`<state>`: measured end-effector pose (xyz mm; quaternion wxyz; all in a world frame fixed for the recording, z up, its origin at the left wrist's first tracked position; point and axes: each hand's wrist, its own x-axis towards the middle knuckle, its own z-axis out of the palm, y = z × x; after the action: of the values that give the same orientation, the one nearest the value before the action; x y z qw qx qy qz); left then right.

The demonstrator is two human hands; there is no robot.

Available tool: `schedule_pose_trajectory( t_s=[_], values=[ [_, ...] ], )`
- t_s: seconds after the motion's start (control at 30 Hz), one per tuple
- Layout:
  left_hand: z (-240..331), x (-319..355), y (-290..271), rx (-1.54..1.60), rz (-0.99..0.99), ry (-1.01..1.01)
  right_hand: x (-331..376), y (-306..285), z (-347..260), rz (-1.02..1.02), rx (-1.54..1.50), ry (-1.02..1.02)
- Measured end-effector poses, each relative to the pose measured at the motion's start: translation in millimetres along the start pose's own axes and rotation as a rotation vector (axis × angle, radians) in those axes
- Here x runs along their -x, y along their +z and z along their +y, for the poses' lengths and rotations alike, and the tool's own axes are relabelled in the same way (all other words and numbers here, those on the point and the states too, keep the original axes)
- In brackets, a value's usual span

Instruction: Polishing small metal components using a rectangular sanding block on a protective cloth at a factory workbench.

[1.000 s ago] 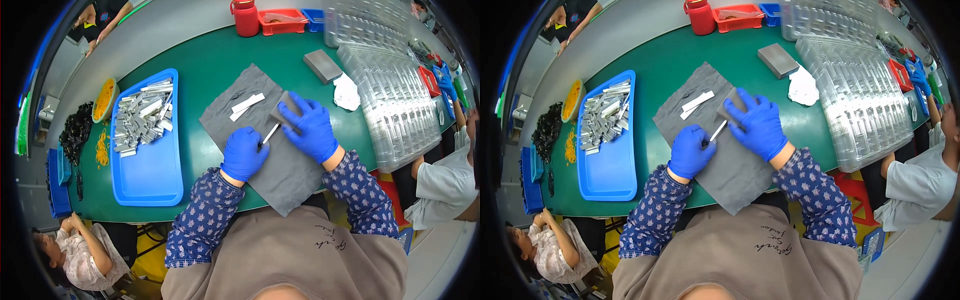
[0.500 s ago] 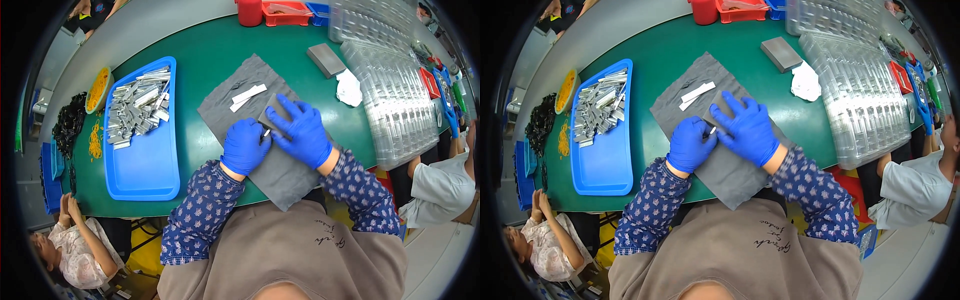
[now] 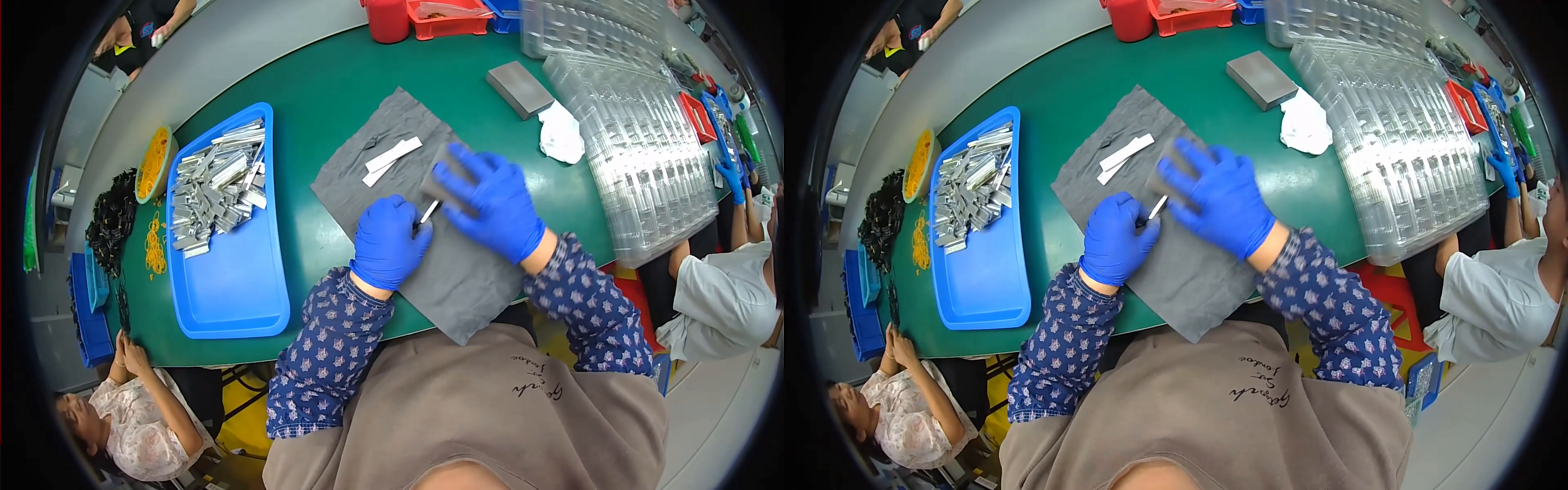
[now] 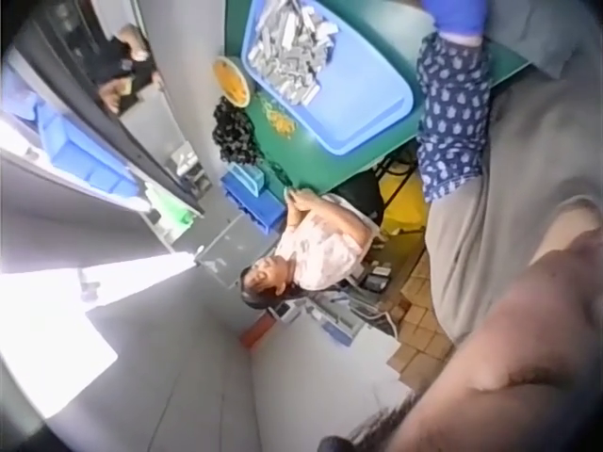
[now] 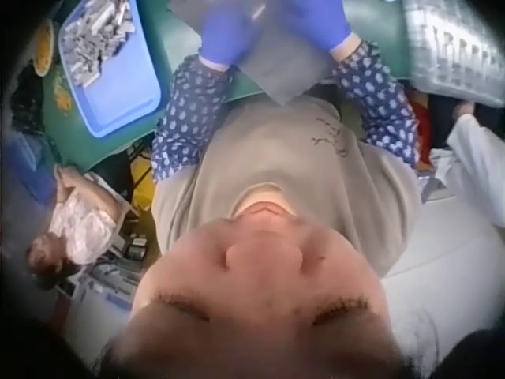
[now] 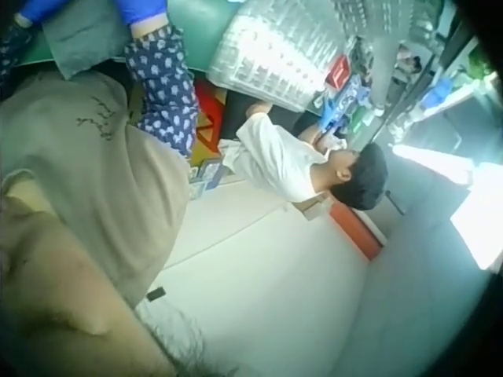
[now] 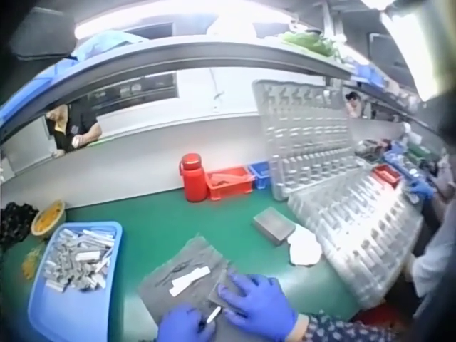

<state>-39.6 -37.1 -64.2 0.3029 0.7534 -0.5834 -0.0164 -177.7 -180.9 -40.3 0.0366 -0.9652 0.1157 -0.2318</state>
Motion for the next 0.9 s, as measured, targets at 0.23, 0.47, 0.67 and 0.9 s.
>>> schedule_pose_trajectory(
  t_s=[0.23, 0.47, 0.67, 0.9],
  values=[
    [0, -4, -12, 0.148, -0.096, -0.111, 3, 18, 47, 0.148, -0.16, 0.236],
    [2, -4, -23, 0.188, -0.015, -0.069, 3, 22, 55, 0.199, -0.379, 0.316],
    [-3, -4, -17, 0.075, -0.058, -0.077, 2, 21, 55, 0.207, -0.417, 0.301],
    [-3, -7, -17, 0.077, -0.021, -0.103, 1, 20, 55, 0.223, -0.457, 0.298]
  ],
)
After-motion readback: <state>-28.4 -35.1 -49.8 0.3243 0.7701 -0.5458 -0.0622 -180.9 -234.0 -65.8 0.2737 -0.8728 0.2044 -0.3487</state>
